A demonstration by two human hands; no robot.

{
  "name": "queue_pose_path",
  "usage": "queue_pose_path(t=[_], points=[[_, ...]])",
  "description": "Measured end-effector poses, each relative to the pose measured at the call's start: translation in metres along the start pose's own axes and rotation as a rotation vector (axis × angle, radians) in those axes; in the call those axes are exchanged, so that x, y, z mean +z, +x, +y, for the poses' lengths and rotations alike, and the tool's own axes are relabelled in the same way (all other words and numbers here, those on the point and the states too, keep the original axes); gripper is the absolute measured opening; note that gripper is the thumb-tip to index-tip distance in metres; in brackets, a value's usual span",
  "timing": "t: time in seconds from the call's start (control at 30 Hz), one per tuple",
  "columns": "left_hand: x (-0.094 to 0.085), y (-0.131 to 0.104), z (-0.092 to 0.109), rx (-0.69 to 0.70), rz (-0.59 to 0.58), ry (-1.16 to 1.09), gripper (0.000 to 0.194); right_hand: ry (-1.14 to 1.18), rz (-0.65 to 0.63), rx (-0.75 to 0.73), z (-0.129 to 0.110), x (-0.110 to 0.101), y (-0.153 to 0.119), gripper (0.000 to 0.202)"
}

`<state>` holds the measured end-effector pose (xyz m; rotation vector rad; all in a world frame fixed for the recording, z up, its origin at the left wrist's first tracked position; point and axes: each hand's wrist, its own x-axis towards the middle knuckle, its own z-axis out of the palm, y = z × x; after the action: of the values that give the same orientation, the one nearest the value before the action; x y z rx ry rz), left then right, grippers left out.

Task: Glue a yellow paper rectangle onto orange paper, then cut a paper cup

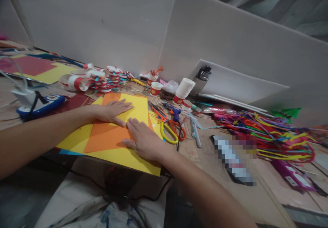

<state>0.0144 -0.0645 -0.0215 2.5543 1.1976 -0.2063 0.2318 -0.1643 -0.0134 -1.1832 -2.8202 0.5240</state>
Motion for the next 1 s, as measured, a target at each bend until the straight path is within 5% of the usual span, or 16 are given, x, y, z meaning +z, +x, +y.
queue_pose_path(t=[0.23, 0.67, 0.77, 1.0], points=[[0.001, 0.006, -0.012, 0.051, -0.002, -0.022, 0.105, -0.148, 0.021, 0.114, 0.012, -0.004, -0.027, 0.076], [0.003, 0.009, -0.021, 0.102, 0.003, -0.04, 0.115, -0.263, 0.055, 0.301, 0.002, -0.025, -0.035, 0.071], [0.003, 0.009, -0.02, 0.092, -0.007, -0.026, 0.115, -0.222, 0.123, 0.238, -0.004, -0.022, -0.021, 0.078], [-0.001, 0.007, -0.016, 0.093, -0.026, -0.026, 0.112, -0.066, -0.006, 0.118, -0.008, -0.005, -0.003, 0.082]])
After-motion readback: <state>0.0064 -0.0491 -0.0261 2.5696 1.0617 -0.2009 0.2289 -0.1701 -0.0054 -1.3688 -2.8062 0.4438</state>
